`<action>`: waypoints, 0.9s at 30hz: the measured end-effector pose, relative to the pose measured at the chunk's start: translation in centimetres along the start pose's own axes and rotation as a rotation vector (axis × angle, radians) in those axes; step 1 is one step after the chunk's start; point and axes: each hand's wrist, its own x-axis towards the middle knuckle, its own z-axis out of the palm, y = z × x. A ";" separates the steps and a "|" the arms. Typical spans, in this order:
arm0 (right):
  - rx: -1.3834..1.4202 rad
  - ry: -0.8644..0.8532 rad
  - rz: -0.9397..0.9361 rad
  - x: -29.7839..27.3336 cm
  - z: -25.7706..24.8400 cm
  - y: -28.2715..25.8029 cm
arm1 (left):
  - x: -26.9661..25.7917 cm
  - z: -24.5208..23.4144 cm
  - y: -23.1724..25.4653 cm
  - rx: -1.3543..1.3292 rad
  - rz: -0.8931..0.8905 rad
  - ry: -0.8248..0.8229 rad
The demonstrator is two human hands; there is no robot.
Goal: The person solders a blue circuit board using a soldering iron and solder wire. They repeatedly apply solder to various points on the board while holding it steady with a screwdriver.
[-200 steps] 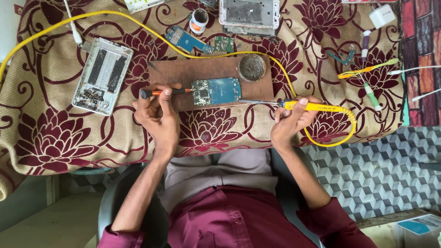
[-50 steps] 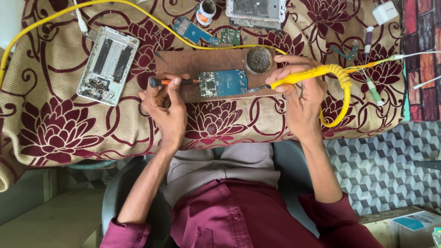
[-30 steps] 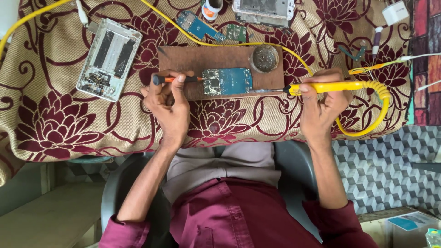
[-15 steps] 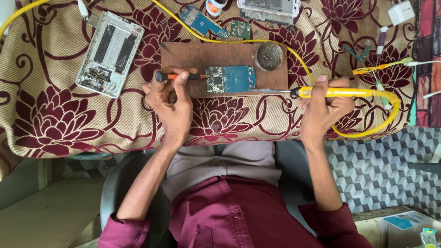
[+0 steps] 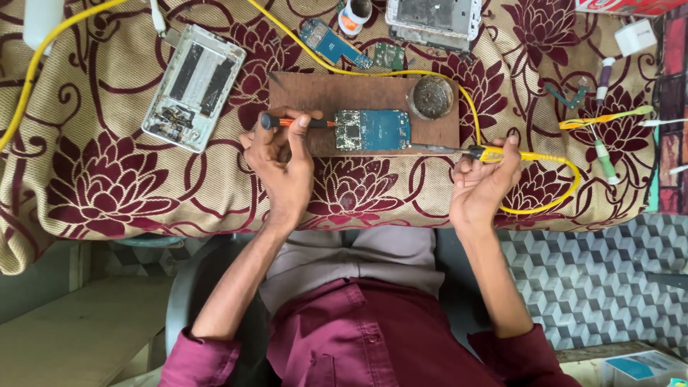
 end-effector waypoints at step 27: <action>-0.524 -0.750 -0.824 -4.0 -3.1 4.8 | -0.2 -0.1 -0.9 -0.040 -0.008 0.002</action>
